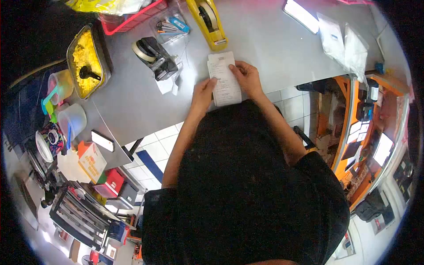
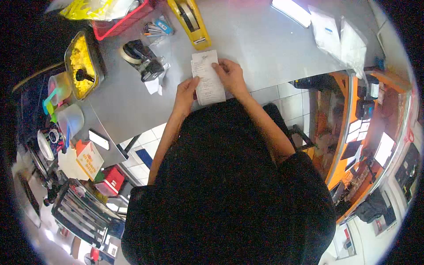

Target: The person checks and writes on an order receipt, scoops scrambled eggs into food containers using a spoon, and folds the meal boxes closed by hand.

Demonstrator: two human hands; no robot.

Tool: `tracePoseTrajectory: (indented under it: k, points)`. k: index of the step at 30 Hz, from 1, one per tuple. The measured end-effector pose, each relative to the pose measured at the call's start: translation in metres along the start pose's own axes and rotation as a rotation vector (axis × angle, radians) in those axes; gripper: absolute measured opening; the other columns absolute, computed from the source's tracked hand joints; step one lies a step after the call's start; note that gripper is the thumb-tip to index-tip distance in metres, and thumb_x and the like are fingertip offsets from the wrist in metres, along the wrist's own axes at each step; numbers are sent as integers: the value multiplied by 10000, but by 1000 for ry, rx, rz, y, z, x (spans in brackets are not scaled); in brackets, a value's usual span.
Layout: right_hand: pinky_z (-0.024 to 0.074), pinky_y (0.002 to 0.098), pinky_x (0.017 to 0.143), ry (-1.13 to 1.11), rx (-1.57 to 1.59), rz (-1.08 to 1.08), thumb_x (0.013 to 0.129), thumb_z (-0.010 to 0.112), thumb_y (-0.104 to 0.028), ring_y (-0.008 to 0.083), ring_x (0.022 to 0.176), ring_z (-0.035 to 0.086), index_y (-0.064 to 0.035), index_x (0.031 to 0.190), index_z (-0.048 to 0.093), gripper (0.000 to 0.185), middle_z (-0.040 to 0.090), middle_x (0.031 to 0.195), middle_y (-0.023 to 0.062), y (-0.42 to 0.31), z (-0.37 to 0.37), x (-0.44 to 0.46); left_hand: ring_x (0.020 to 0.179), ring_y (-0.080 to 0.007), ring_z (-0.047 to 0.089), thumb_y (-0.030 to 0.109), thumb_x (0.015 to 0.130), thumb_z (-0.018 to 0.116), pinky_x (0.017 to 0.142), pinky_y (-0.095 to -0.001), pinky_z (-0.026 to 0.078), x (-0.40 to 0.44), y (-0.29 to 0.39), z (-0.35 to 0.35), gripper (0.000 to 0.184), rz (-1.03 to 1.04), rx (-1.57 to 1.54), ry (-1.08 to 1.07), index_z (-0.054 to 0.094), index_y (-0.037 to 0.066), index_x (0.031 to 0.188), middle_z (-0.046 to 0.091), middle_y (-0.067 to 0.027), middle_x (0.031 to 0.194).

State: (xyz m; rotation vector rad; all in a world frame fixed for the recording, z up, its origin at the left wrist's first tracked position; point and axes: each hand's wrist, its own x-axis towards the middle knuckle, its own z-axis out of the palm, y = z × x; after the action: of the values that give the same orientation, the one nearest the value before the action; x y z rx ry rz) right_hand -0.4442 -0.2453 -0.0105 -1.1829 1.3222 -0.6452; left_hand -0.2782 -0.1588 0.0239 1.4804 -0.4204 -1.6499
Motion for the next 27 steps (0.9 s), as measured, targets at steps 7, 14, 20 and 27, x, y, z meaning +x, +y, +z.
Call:
tracePoseTrajectory:
  k: [7, 14, 20, 27]
  points:
    - [513, 248, 623, 35, -138, -78, 978, 649, -181, 68, 681, 614, 23, 1112, 707, 250, 714, 787, 51, -6, -8, -4, 888, -129, 651, 294, 1057, 499, 808, -267, 516, 1, -4, 5, 384, -2, -134, 38, 660, -47, 1132, 709, -71, 1012]
    - [501, 250, 548, -20, -230, -18, 982, 641, -191, 67, 624, 597, 28, 995, 690, 224, 688, 754, 32, -20, -17, -10, 920, -173, 671, 310, 1052, 497, 827, -303, 531, 1, 7, 4, 403, 15, -240, 83, 646, -44, 1173, 716, -92, 1026]
    - [561, 362, 613, -64, -530, -221, 936, 684, -277, 221, 643, 673, 50, 1131, 617, 386, 709, 796, 119, -29, -13, -1, 928, -166, 645, 254, 1041, 514, 842, -310, 505, 8, 9, 8, 351, 175, 271, 82, 633, -31, 1207, 705, -97, 1075]
    - [569, 492, 684, 144, -884, -410, 865, 703, -390, 418, 735, 700, 55, 1269, 528, 626, 719, 837, 201, -136, 28, 38, 912, -175, 650, 258, 1003, 590, 834, -320, 518, 25, 1, 3, 364, 83, 8, 128, 617, -33, 1219, 698, -83, 1055]
